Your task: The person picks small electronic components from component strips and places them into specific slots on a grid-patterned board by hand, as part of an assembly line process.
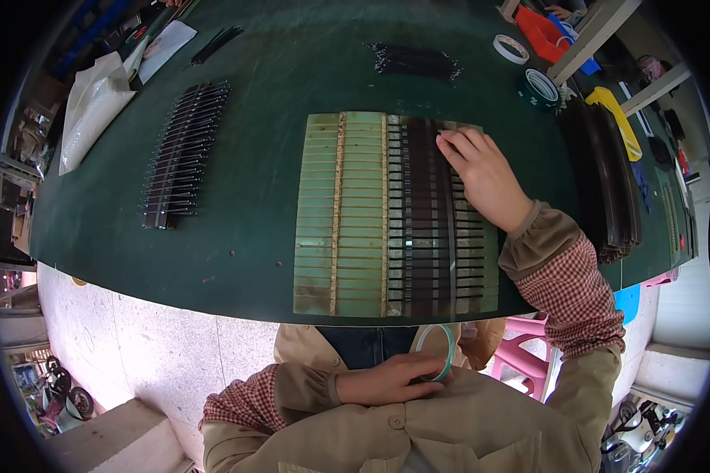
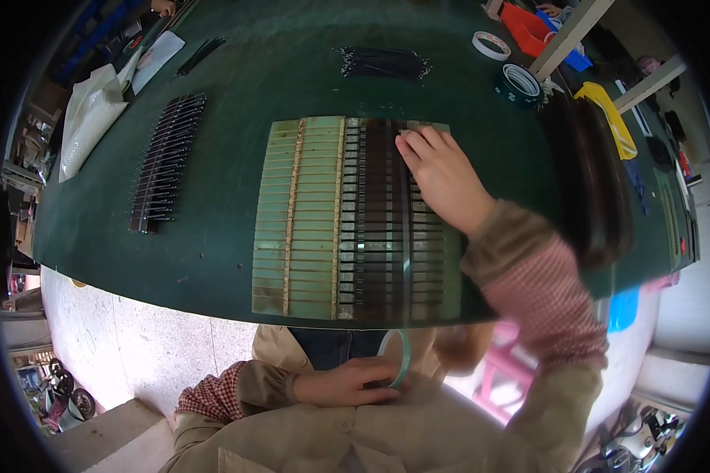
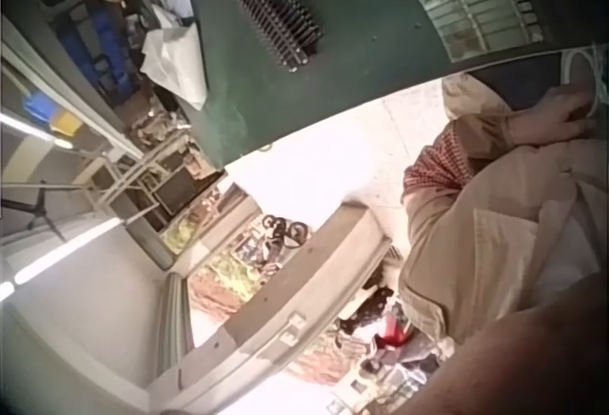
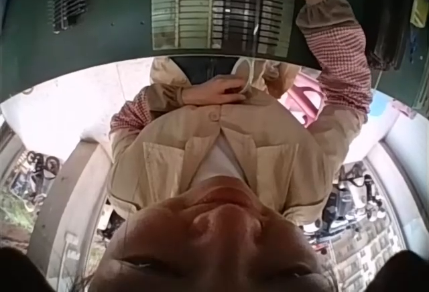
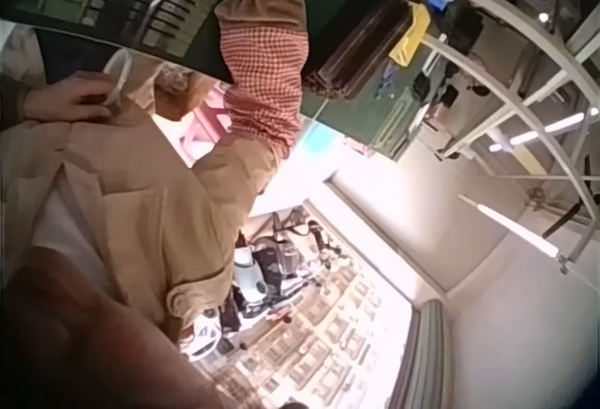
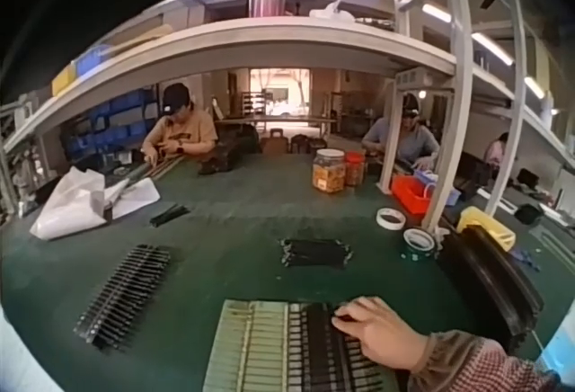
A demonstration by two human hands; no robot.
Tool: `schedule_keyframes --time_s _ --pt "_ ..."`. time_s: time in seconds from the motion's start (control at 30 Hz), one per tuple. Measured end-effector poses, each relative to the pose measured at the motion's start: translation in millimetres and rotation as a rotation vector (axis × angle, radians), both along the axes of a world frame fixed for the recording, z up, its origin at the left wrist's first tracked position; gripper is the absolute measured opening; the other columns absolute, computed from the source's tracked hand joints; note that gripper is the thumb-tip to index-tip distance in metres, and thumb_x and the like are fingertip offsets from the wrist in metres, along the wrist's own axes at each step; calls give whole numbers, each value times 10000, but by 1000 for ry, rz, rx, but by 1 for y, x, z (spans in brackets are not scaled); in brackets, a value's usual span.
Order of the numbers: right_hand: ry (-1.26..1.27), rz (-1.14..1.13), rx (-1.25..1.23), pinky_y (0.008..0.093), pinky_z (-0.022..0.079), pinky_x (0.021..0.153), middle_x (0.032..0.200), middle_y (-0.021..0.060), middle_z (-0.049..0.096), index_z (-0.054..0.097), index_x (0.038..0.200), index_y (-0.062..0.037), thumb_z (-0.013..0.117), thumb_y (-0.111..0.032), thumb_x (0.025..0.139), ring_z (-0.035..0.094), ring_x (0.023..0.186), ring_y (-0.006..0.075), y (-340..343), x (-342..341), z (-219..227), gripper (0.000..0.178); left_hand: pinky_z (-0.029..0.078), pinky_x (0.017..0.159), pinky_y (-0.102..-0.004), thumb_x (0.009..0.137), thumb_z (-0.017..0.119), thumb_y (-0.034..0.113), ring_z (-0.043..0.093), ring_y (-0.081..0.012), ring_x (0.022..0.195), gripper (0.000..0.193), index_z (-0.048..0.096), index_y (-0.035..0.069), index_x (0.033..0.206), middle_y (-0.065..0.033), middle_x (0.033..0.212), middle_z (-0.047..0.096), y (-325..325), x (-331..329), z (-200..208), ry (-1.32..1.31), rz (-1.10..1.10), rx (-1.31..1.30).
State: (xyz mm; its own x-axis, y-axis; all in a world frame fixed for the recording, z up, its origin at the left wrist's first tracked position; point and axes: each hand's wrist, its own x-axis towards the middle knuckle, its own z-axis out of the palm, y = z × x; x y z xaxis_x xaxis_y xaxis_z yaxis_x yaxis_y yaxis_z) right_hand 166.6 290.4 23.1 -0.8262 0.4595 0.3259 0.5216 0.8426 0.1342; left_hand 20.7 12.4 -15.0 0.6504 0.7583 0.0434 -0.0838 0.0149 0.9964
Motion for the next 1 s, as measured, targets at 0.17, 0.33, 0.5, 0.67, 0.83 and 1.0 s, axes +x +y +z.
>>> schedule_keyframes --time_s 0.17,0.33,0.5,0.67,0.83,1.0 --pt "101 27 -286 369 443 984 1211 122 560 614 1203 24 529 156 677 502 1154 302 4 8 13 549 495 837 -379 964 585 217 610 -309 962 258 556 53 1161 -127 1035 630 0 1 -2 -42 -34 1" --pt "84 20 -261 373 443 983 1216 130 558 620 1199 16 527 156 684 495 1174 311 -15 6 8 541 504 831 -380 961 591 207 617 -309 962 259 558 51 1166 -126 1048 639 0 -1 -1 -45 -21 75" --pt "146 35 -218 371 440 987 1230 129 556 614 1200 21 523 155 691 489 1199 313 -6 11 29 535 508 833 -380 958 594 186 621 -309 965 258 557 44 1171 -127 1057 644 0 -1 -5 -91 -22 71" --pt "34 13 1 384 436 995 1250 133 550 609 1227 -11 519 156 695 493 1193 313 -24 7 7 564 510 832 -382 957 595 174 620 -316 966 251 559 38 1164 -130 1061 644 2 0 -3 -89 -5 98" --pt "81 13 -222 400 417 1019 1263 133 547 604 1244 -16 530 119 712 498 1183 312 -27 14 13 553 501 850 -382 958 591 174 616 -315 970 246 560 43 1164 -131 1062 642 -2 -1 -1 -78 -39 53" --pt "67 22 -258 401 418 1018 1256 132 548 606 1223 17 527 102 711 500 1180 307 -29 18 14 525 494 860 -366 939 620 162 610 -291 967 250 592 38 1154 -119 1047 641 3 -1 0 -44 -10 113"
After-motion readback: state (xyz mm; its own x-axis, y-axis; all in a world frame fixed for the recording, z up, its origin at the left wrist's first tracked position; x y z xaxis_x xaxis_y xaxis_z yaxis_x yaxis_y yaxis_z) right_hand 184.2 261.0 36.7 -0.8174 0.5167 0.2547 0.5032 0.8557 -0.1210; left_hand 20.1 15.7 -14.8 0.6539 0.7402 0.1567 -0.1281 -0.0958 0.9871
